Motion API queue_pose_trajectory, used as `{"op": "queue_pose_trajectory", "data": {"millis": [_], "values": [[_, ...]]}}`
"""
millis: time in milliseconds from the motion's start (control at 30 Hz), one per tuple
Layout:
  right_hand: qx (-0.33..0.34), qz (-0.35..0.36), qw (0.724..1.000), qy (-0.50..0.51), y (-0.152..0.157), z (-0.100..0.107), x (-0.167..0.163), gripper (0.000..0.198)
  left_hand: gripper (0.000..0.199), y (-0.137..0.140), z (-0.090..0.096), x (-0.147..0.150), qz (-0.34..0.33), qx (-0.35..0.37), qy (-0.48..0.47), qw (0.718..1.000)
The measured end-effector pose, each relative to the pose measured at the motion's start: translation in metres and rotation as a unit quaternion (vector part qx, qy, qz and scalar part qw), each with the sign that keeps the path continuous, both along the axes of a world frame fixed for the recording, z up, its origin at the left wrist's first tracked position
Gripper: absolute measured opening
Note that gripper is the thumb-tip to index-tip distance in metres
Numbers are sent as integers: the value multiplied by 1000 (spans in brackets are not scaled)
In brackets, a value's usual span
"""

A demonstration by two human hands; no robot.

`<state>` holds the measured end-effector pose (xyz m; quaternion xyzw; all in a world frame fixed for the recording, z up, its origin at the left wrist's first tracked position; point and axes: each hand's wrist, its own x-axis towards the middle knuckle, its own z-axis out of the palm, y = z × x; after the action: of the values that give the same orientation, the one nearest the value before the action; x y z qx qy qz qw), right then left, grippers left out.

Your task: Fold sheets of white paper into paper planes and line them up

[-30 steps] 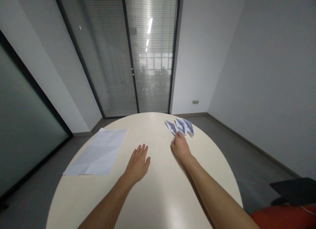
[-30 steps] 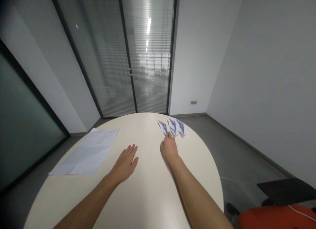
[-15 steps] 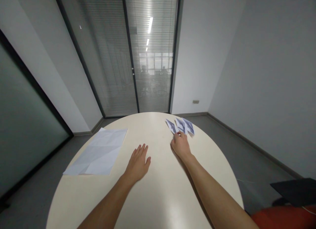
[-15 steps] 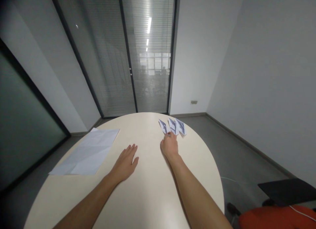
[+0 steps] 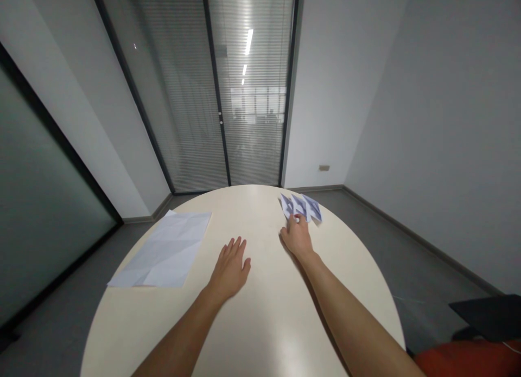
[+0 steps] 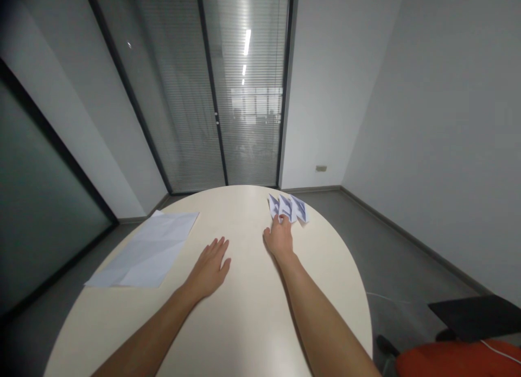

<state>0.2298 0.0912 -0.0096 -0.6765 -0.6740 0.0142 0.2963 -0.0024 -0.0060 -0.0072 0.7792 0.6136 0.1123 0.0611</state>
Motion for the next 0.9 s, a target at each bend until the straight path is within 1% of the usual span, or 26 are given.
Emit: {"op": "queue_pose_trajectory", "data": {"millis": [167, 267, 333, 400, 500, 567, 633, 667, 733, 800, 900], "values": [[14, 22, 1000, 0, 0, -3, 3, 58, 58, 2, -8, -2, 1, 17, -12, 1000], [20, 25, 999, 7, -4, 0, 3, 52, 58, 5, -12, -4, -4, 31, -25, 999], [28, 20, 999, 4, -9, 4, 3, 48, 58, 7, -11, -6, 4, 43, -31, 999], [38, 17, 999, -5, -14, 8, 2, 45, 56, 8, -8, -11, 43, 58, -18, 997], [50, 36, 998, -19, -21, 12, 2, 44, 58, 10, -4, -24, 163, 69, 33, 984], [56, 53, 997, -20, -24, 14, 0, 43, 63, 11, -3, -33, 235, 54, 56, 969], [62, 65, 996, -20, -25, 15, -1, 42, 68, 12, -2, -40, 270, 34, 65, 960], [64, 69, 995, -21, -26, 16, -2, 41, 69, 12, -1, -41, 273, 29, 67, 959], [64, 80, 994, -23, -27, 17, -4, 40, 68, 11, 2, -39, 253, 31, 68, 965], [62, 100, 993, -23, -28, 18, -5, 38, 64, 8, 6, -30, 209, 44, 55, 975], [63, 159, 985, -18, -30, 20, -7, 34, 57, 3, 12, -14, 125, 57, 6, 991]]}}
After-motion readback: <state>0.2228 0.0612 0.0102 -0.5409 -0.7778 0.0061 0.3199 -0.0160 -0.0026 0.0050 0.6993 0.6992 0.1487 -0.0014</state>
